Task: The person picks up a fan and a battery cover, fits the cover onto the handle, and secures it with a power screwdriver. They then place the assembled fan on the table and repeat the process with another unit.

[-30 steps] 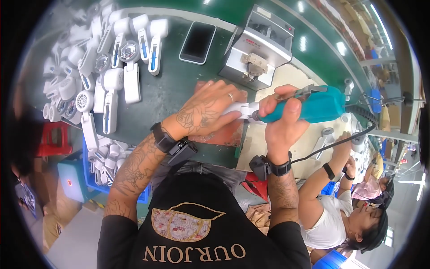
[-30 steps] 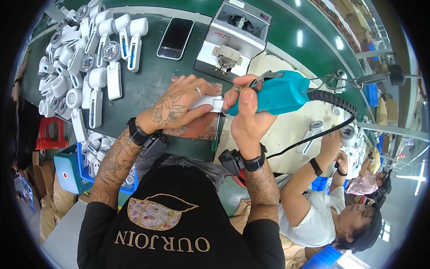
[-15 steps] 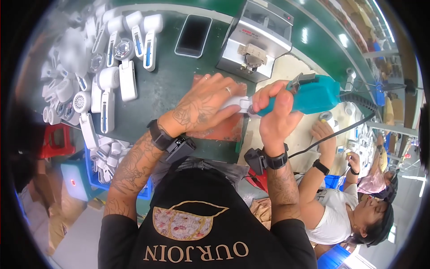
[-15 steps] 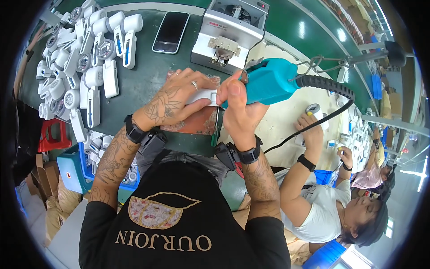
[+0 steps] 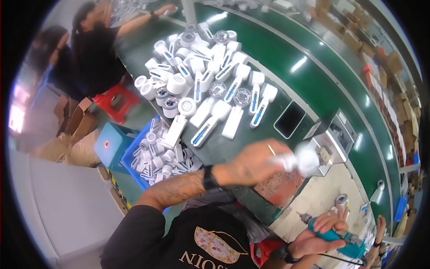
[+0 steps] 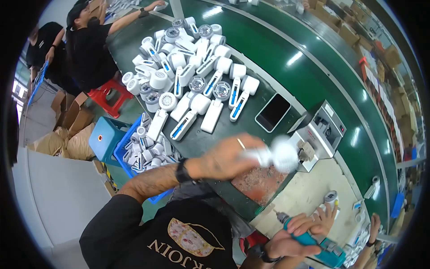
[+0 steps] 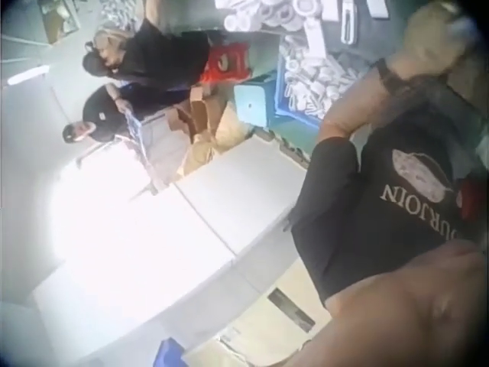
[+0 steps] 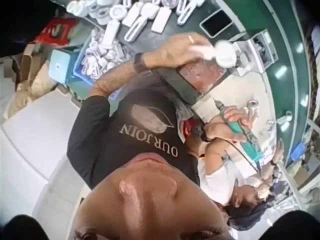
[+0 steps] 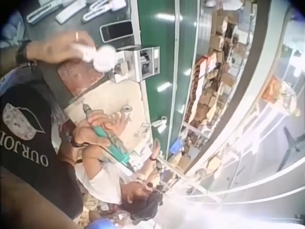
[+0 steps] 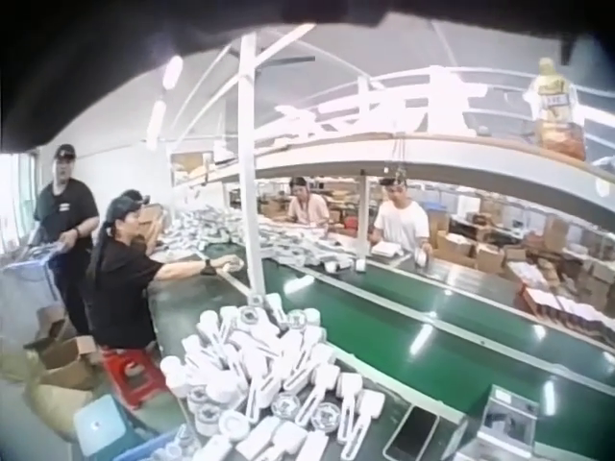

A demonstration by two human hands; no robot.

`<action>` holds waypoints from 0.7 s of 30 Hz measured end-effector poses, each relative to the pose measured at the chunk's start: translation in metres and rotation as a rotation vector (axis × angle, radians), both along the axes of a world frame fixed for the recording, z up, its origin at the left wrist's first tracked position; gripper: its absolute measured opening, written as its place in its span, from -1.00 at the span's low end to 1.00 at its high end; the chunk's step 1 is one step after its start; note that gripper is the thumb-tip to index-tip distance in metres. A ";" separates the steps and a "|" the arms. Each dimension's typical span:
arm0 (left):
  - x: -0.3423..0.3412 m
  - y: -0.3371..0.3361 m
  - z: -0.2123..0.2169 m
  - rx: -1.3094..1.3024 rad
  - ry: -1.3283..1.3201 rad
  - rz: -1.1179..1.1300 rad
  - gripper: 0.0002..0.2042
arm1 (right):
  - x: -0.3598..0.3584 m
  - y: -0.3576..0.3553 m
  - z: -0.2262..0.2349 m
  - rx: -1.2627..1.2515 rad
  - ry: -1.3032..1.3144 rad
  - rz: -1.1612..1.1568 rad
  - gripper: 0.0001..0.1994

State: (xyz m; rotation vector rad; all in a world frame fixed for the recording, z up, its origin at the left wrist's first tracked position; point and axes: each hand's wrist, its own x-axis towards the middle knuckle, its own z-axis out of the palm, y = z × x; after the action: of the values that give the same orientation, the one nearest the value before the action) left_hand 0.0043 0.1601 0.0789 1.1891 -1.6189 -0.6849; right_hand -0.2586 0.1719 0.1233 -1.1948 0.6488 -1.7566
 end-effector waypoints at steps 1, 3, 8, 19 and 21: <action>0.021 0.004 0.006 0.014 0.123 0.204 -0.64 | 0.002 0.005 0.006 0.023 0.082 -0.034 -0.36; 0.082 -0.007 0.005 0.010 0.289 0.507 -0.59 | 0.005 0.009 0.002 0.052 0.117 -0.061 -0.35; 0.216 -0.025 0.024 -0.135 0.726 0.878 -0.49 | -0.003 0.012 -0.019 0.133 0.159 -0.107 -0.37; 0.030 -0.035 0.045 -0.042 0.076 0.323 -0.86 | -0.019 0.035 -0.047 0.222 0.022 0.067 -0.44; -0.047 -0.047 0.041 0.056 -0.034 0.031 -0.83 | -0.025 0.046 -0.038 0.269 0.039 0.154 -0.38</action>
State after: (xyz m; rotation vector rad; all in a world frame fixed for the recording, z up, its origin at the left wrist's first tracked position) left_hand -0.0423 0.1134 0.1200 1.2700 -1.6157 -0.6974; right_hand -0.2836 0.2184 0.0857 -1.0656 0.7683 -1.4692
